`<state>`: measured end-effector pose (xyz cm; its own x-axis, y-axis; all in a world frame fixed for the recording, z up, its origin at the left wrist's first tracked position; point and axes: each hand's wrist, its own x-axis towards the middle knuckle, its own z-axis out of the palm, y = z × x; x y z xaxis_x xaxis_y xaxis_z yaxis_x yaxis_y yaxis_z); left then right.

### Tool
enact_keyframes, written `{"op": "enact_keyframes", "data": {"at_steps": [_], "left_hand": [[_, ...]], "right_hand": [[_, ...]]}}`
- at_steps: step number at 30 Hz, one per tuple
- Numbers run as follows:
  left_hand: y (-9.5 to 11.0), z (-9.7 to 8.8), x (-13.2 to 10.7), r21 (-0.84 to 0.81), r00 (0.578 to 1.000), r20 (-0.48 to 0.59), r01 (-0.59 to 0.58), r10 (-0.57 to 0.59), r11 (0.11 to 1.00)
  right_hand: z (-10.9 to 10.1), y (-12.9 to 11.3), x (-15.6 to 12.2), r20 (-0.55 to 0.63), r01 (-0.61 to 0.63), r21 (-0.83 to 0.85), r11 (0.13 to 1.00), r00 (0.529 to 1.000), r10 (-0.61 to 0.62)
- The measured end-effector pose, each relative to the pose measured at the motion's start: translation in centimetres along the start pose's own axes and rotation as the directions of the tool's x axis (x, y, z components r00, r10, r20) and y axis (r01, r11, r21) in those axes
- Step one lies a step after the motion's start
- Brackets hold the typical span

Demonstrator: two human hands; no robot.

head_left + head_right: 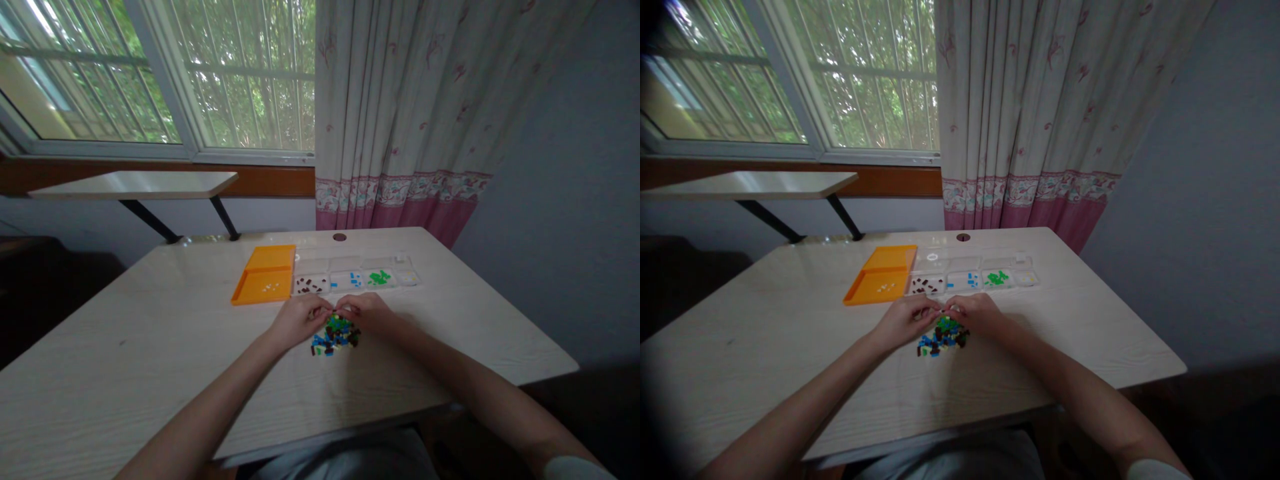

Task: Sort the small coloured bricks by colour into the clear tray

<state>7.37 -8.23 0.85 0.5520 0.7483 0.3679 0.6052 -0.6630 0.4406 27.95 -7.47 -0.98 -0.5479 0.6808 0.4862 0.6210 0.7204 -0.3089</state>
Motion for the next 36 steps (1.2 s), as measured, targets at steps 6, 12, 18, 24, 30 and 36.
{"op": "enact_keyframes", "data": {"at_steps": [6, 12, 18, 24, 30, 36], "left_hand": [[0.1, 0.4, 0.0, 0.006, 0.999, -0.021, -0.034, 0.034, 0.999], [-1.0, -0.4, -0.1, 0.007, 0.988, -0.156, -0.013, 0.014, 1.0], [-1.4, -1.1, -0.1, -0.023, 0.948, -0.317, -0.02, 0.011, 1.0], [-1.0, -1.6, -0.1, -0.039, 0.913, -0.406, -0.054, 0.033, 0.998], [-2.1, -1.5, 0.0, -0.051, 0.891, -0.444, 0.083, -0.097, 0.995], [-3.8, -1.3, 0.2, 0.038, 0.863, -0.448, 0.279, -0.234, 0.959]], "right_hand": [[0.2, 0.0, -0.1, -0.039, 0.016, 0.003, 1.0, 0.999, -0.016], [-0.2, 0.1, -0.1, 0.071, -0.031, -0.007, 0.999, 0.997, 0.032], [-0.4, 0.5, -0.1, 0.265, -0.014, -0.055, 0.998, 0.964, 0.028], [-0.7, 0.4, 0.0, 0.346, -0.051, -0.085, 0.995, 0.935, 0.078], [-1.1, 0.4, 0.2, 0.365, -0.114, -0.147, 0.982, 0.917, 0.161], [-1.3, 0.7, 0.5, 0.342, -0.202, -0.224, 0.953, 0.9, 0.271]]}}
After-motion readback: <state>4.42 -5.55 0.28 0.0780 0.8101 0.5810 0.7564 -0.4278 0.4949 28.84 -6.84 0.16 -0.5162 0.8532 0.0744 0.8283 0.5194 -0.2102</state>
